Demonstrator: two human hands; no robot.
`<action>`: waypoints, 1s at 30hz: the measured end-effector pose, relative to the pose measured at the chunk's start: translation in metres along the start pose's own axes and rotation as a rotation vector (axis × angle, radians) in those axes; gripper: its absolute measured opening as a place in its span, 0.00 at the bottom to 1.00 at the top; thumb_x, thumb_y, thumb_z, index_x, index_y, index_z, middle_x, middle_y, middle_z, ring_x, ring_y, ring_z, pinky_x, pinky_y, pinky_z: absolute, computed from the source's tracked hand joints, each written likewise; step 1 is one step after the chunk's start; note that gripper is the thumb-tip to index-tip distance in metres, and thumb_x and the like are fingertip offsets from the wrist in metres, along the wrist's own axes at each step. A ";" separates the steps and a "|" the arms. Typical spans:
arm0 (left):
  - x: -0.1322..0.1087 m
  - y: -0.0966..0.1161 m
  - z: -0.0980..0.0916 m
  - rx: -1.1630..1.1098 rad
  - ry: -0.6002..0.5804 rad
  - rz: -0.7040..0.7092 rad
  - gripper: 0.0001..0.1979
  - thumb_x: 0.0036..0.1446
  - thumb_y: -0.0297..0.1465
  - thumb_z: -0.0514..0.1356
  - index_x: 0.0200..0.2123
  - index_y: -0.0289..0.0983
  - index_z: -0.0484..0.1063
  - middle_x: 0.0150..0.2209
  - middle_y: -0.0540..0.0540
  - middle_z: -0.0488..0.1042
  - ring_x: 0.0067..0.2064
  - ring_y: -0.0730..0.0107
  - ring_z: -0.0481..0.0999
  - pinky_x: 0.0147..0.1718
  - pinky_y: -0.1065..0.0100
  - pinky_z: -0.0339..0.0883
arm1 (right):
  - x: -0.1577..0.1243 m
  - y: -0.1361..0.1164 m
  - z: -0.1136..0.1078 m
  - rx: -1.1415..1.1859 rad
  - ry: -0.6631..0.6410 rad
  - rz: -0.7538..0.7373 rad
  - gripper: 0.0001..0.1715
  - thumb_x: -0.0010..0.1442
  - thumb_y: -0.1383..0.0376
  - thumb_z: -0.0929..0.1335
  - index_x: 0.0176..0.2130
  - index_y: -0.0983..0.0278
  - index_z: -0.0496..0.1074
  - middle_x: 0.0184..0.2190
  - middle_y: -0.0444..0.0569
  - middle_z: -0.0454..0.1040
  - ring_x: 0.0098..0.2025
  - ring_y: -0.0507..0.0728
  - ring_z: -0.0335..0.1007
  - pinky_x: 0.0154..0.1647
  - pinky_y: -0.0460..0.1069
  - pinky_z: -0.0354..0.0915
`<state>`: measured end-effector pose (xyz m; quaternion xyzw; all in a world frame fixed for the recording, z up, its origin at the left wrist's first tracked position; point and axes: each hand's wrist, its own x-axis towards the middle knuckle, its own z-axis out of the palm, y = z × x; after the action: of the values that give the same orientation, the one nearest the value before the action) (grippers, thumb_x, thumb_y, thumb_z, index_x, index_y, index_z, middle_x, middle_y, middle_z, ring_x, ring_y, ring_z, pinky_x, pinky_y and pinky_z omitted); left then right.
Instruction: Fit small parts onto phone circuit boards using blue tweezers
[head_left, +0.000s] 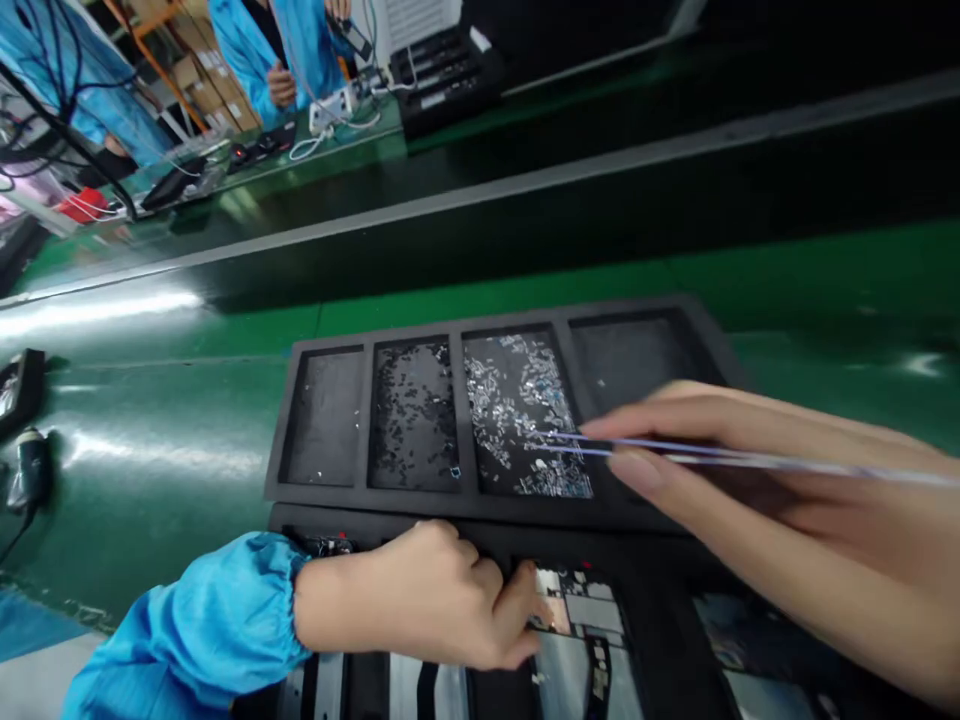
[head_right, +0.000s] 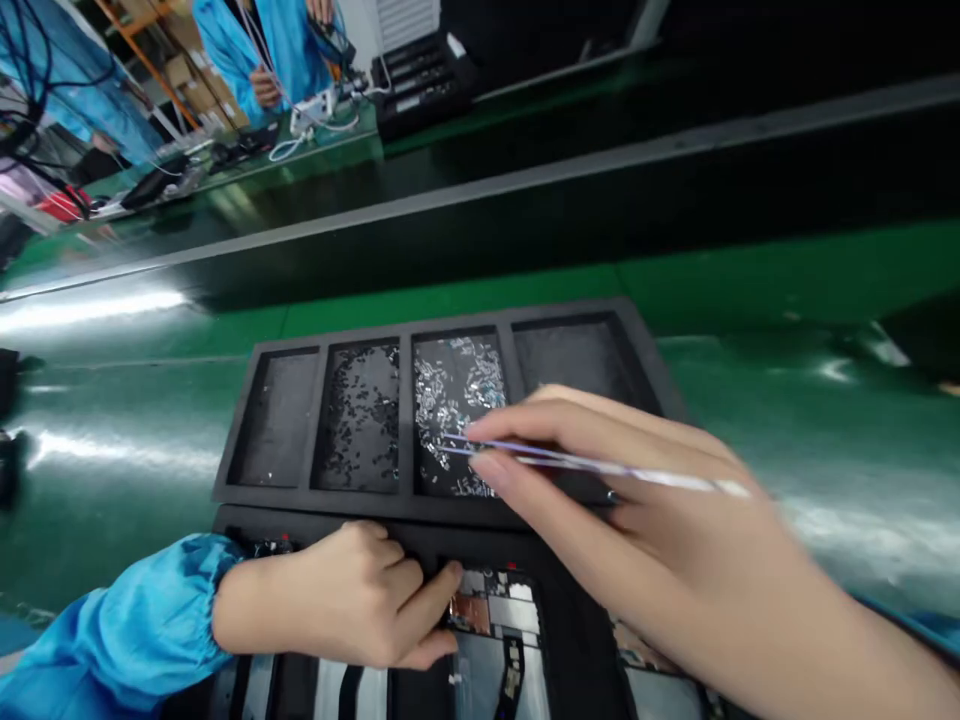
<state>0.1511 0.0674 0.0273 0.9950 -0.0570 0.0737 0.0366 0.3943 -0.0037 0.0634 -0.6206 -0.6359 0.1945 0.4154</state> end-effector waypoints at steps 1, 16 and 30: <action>-0.001 0.000 0.002 0.004 0.026 0.007 0.21 0.71 0.39 0.54 0.47 0.24 0.74 0.21 0.51 0.71 0.19 0.68 0.70 0.17 0.63 0.64 | 0.015 0.001 0.006 -0.017 0.001 -0.025 0.07 0.69 0.59 0.67 0.43 0.55 0.76 0.40 0.47 0.79 0.35 0.58 0.77 0.27 0.50 0.68; -0.002 0.002 0.003 -0.047 -0.039 -0.070 0.25 0.68 0.45 0.59 0.52 0.27 0.71 0.22 0.53 0.74 0.20 0.68 0.73 0.17 0.64 0.63 | 0.059 0.063 0.056 0.016 -0.105 -0.084 0.10 0.69 0.63 0.66 0.38 0.60 0.77 0.35 0.47 0.81 0.37 0.57 0.78 0.40 0.51 0.71; 0.000 -0.002 0.003 -0.039 -0.022 -0.051 0.23 0.69 0.45 0.58 0.50 0.28 0.72 0.22 0.54 0.71 0.19 0.71 0.70 0.16 0.64 0.60 | 0.058 0.065 0.053 -0.006 -0.071 -0.055 0.12 0.71 0.63 0.65 0.36 0.60 0.74 0.34 0.46 0.80 0.35 0.56 0.77 0.38 0.51 0.69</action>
<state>0.1518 0.0695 0.0245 0.9960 -0.0334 0.0607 0.0571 0.4009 0.0755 -0.0001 -0.5968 -0.6678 0.2028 0.3959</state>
